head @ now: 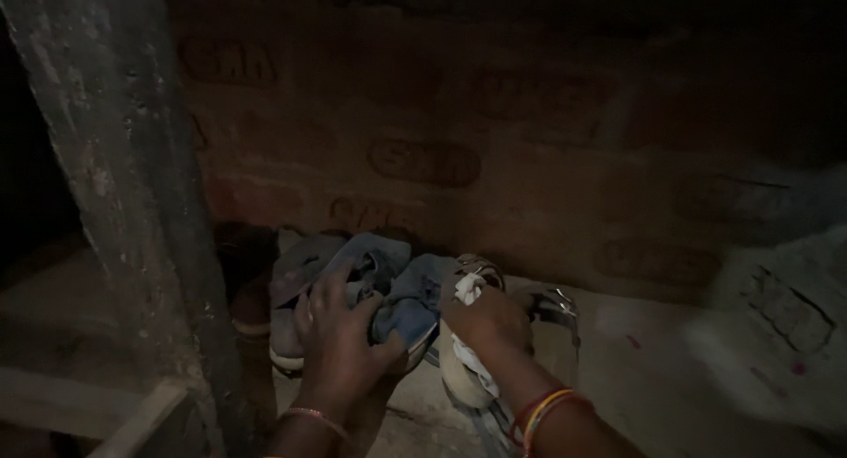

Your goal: The person wipes a pair of beige slide sandals with a white cloth, cleaning the straps and soles. The person handles the sandals one at a time, turning them over to wipe different surfaces, then places them back on a low brick ledge among other footwear.

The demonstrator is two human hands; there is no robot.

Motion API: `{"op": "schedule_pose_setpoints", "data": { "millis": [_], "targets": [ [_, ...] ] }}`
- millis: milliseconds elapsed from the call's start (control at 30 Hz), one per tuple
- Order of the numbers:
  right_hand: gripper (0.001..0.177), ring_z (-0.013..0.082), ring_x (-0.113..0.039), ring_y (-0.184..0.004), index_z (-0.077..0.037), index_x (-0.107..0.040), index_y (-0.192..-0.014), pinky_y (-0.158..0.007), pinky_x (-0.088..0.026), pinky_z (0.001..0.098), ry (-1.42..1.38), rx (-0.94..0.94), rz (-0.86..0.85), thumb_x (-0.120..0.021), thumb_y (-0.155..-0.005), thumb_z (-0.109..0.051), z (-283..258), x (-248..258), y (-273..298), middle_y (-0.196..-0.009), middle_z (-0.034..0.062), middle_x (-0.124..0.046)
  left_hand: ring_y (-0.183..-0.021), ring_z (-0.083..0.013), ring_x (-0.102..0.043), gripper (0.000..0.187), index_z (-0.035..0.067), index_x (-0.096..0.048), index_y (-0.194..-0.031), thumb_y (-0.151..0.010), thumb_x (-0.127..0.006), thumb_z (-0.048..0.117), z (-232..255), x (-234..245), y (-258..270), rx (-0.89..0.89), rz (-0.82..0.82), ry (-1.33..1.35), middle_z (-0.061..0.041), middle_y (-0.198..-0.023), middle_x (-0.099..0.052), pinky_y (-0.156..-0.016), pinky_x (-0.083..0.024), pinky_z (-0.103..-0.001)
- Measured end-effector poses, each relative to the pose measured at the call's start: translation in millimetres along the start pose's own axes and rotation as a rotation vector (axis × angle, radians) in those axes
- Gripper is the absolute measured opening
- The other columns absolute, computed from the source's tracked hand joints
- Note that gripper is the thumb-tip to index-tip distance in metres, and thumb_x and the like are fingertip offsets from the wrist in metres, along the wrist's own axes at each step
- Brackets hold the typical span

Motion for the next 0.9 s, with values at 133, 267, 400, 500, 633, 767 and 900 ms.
{"op": "schedule_pose_setpoints", "data": {
  "millis": [133, 267, 400, 500, 633, 767, 900],
  "targets": [
    [0.068, 0.0339, -0.074, -0.107, 0.001, -0.076, -0.116, -0.093, -0.055, 0.0439, -0.133, 0.065, -0.035, -0.061, -0.089, -0.059, 27.2, 10.0, -16.1, -0.117, 0.0211, -0.077, -0.150, -0.0450, -0.013, 0.062, 0.011, -0.068, -0.125, -0.066, -0.081, 0.025, 23.9, 5.3, 6.5, 0.037, 0.026, -0.136, -0.022, -0.163, -0.020, -0.114, -0.009, -0.066],
    [0.054, 0.0324, -0.070, -0.101, -0.003, -0.070, -0.117, -0.089, -0.053, 0.0449, -0.070, 0.186, 0.067, -0.070, -0.083, -0.045, 56.0, 32.0, -28.8, -0.111, 0.0192, -0.072, -0.151, -0.0456, -0.026, 0.065, 0.004, -0.059, -0.132, -0.069, -0.071, 0.014, 64.7, -2.4, 20.2, -0.348, 0.187, -0.009, -0.024, -0.164, -0.030, -0.123, -0.017, -0.059],
    [0.049, 0.0295, -0.076, -0.096, -0.005, -0.077, -0.111, -0.088, -0.056, 0.0431, -0.030, 0.216, 0.030, -0.071, -0.079, -0.041, 70.0, 28.2, -35.4, -0.105, 0.0176, -0.078, -0.139, -0.0535, -0.035, 0.074, 0.006, -0.053, -0.143, -0.078, -0.078, 0.031, 94.0, -34.5, 33.1, -0.413, -0.307, 0.302, -0.026, -0.141, -0.053, -0.117, -0.017, -0.060],
    [0.052, 0.0281, -0.075, -0.097, -0.004, -0.076, -0.113, -0.088, -0.056, 0.0430, -0.104, 0.247, -0.048, -0.072, -0.079, -0.044, 97.5, 30.1, -62.0, -0.106, 0.0160, -0.079, -0.129, -0.0598, -0.036, 0.078, 0.003, -0.059, -0.135, -0.067, -0.082, 0.034, 99.0, -37.1, 44.6, -0.505, -0.180, 0.285, -0.026, -0.136, -0.058, -0.102, -0.030, -0.061],
    [0.057, 0.0262, -0.074, -0.098, -0.004, -0.075, -0.115, -0.087, -0.057, 0.0430, -0.245, 0.189, -0.118, -0.073, -0.079, -0.048, 124.1, 47.2, -77.3, -0.107, 0.0138, -0.079, -0.096, -0.0430, -0.066, 0.057, 0.000, -0.068, -0.116, -0.073, -0.077, 0.037, 96.9, -46.1, 48.4, -0.540, -0.115, 0.216, -0.026, -0.113, -0.069, -0.113, -0.035, -0.060],
    [0.062, 0.0361, -0.075, -0.095, -0.003, -0.081, -0.114, -0.088, -0.058, 0.0478, 0.060, 0.021, -0.050, -0.074, -0.075, -0.051, 115.8, 100.0, -10.8, -0.105, 0.0209, -0.083, -0.078, -0.0406, -0.067, 0.034, 0.005, -0.072, -0.099, -0.087, -0.069, 0.037, 93.9, -74.0, 53.3, -0.434, -0.233, 0.109, -0.020, -0.078, -0.070, -0.087, -0.051, -0.052],
    [0.076, 0.0290, -0.072, -0.105, -0.015, -0.066, -0.129, -0.091, -0.056, 0.0435, 0.326, 0.123, 0.001, -0.080, -0.070, -0.061, 106.2, 102.5, 31.9, -0.114, 0.0140, -0.075, -0.075, -0.0350, -0.069, 0.029, 0.008, -0.075, -0.085, -0.092, -0.065, 0.035, 92.1, -105.8, 57.4, -0.455, -0.233, 0.031, -0.014, -0.074, -0.069, -0.072, -0.054, -0.051]
  ]
}}
Point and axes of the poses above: each hand's wrist, its own y-axis away from the middle knuckle, its own x-axis out of the back of the hand, z = x × y, the point moved 3 cm from there along -y, towards the middle knuckle
